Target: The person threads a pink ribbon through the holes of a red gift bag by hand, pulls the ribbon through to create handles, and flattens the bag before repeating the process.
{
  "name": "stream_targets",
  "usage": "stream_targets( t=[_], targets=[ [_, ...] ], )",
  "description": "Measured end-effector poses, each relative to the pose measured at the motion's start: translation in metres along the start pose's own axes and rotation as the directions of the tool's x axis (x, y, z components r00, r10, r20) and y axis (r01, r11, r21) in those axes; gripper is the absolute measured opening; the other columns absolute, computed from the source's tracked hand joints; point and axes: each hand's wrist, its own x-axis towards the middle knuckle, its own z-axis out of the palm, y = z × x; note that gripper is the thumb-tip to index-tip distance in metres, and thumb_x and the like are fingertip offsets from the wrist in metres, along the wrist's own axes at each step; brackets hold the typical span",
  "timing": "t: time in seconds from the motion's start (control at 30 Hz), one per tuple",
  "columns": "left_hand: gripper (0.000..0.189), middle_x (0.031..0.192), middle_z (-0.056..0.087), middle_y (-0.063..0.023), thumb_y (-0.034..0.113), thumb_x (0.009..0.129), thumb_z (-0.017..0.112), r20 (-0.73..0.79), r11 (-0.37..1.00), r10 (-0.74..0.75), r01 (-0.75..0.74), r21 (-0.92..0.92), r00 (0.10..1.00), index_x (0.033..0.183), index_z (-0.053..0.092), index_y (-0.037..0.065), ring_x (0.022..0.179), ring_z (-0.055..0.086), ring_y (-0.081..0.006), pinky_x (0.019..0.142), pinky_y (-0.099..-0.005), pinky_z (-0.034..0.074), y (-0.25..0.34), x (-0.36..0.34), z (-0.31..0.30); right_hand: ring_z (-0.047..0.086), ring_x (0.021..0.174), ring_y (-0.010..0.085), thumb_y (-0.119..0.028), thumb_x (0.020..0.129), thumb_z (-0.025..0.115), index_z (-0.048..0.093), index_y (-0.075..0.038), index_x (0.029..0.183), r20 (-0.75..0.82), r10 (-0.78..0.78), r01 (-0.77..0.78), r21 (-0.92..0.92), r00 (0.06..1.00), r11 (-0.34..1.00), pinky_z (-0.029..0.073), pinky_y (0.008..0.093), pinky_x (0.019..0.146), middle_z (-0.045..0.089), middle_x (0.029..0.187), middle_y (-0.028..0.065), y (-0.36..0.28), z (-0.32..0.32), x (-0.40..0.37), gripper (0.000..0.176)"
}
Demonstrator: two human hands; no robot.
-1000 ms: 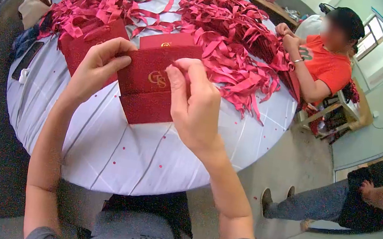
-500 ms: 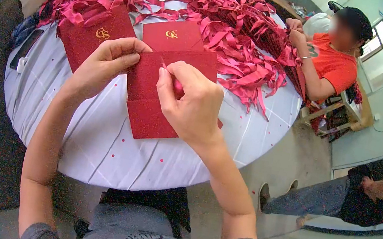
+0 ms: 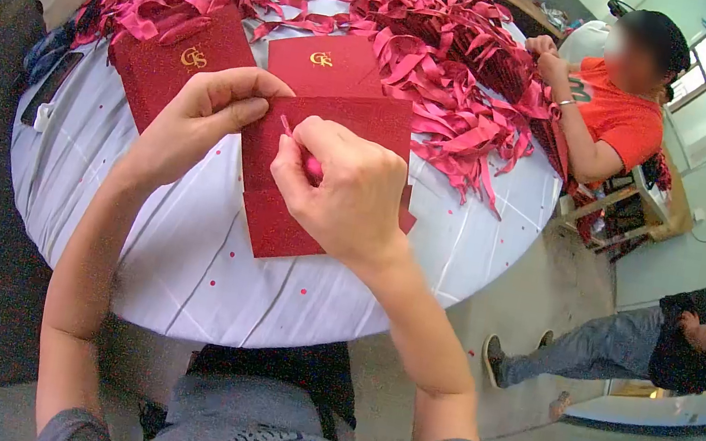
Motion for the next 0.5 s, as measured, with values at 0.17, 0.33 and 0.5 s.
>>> stream_targets(
  t=[0.17,0.33,0.5],
  targets=[
    [0.021,0.098,0.06,-0.0006,0.004,0.091,0.05,-0.007,0.995,0.02,-0.019,0.096,1.0,0.109,0.059,-0.003,0.094,0.052,-0.0066,0.086,-0.0231,0.042,0.006,-0.0016,0.0027,0.054,0.046,0.0264,-0.012,0.077,0.062,0.05,-0.007,0.065,0.005,0.032,-0.032,-0.011,0.999,0.999,0.041,0.0364,0.044,0.053,0.056,0.009,-0.004,-0.0014,-0.0021,0.018],
    [0.02,0.097,0.061,-0.0013,0.002,0.091,0.05,-0.018,0.991,0.048,-0.045,0.126,0.999,0.107,0.059,-0.004,0.094,0.052,-0.0067,0.086,-0.0229,0.042,0.0084,-0.0031,0.0051,0.055,0.047,0.0279,-0.012,0.078,0.062,0.05,-0.006,0.066,0.014,0.038,-0.037,-0.027,0.999,0.999,0.041,0.0379,0.044,0.053,0.054,0.0105,-0.0049,-0.0036,-0.0015,0.017],
    [0.019,0.097,0.061,-0.0022,0.001,0.09,0.049,-0.034,0.987,0.072,-0.067,0.145,0.997,0.106,0.059,-0.004,0.095,0.053,-0.0075,0.086,-0.0232,0.042,0.0122,-0.004,0.0061,0.045,0.042,0.014,-0.005,0.08,0.059,0.051,-0.001,0.067,0.05,0.027,-0.024,-0.046,0.998,0.999,0.037,0.0288,0.043,0.048,0.054,0.0092,-0.0075,-0.0078,-0.0013,0.017]
  ],
)
